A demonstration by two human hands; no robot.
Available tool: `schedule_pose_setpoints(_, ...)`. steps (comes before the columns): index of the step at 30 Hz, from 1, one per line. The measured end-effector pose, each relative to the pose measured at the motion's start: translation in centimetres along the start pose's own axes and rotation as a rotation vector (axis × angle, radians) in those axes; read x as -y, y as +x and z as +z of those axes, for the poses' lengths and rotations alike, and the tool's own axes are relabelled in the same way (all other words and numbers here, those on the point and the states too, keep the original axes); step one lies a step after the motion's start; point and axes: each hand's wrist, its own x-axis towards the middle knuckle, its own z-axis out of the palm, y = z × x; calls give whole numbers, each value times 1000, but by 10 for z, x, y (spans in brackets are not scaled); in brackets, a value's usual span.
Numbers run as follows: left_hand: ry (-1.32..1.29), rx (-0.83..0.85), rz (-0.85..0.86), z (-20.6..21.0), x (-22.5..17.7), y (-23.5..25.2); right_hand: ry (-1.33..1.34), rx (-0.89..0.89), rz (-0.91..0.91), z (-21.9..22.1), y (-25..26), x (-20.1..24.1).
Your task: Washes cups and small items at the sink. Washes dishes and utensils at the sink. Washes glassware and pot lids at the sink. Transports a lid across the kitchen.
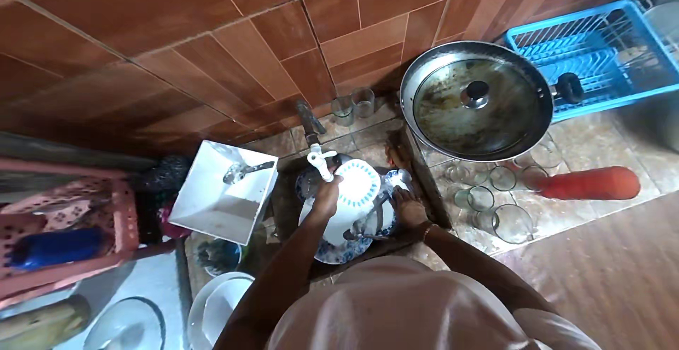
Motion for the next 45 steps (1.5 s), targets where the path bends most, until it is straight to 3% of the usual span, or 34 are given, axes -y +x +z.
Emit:
schedule_pose_setpoints(3, -109, -59, -121, -7, 10, -2, 18, -43, 21, -25, -13, 12)
schedule_pose_setpoints(5, -241, -8, -162, -15, 21, -4, 33, -39, -31, -42, -21, 18)
schedule_pose_setpoints(11, -590, 140, -402, -24, 32, -21, -225, -288, -639, -38, -40, 35)
schedule_pose_setpoints(18, -682, 135, -323, -31, 49, -34, -379, -409, -1082, -12, -31, 54)
schedule_pose_setpoints(23, -467, 13, -110, -44, 59, -41, -338, -462, -1252, 0, -22, 61)
schedule_pose_setpoints(26, -258, -135, -59, -61, 55, -51, -137, -318, -1026, -18, -20, 41)
schedule_pose_setpoints(28, -62, -198, 9, -77, 51, -55, -76, -248, -678, -22, -8, 18)
schedule_pose_setpoints(30, 90, -226, 58, -93, 51, -57, 0, -31, -276, -23, 5, 4)
schedule_pose_setpoints(32, 136, -250, 90, -103, 54, -54, 134, 155, -27, -13, 15, -6)
schedule_pose_setpoints(34, 133, -251, 107, -105, 58, -52, 285, 245, 65, 1, 18, -9)
schedule_pose_setpoints(37, 134, -243, 114, -105, 60, -49, 299, 209, 106, 1, 11, 4)
schedule_pose_setpoints(42, 43, -210, 184, -106, 66, -44, 64, 80, 104, -69, -16, 26)
schedule_pose_setpoints(45, -70, -165, 229, -106, 71, -38, -14, -121, 38, -100, -28, 33)
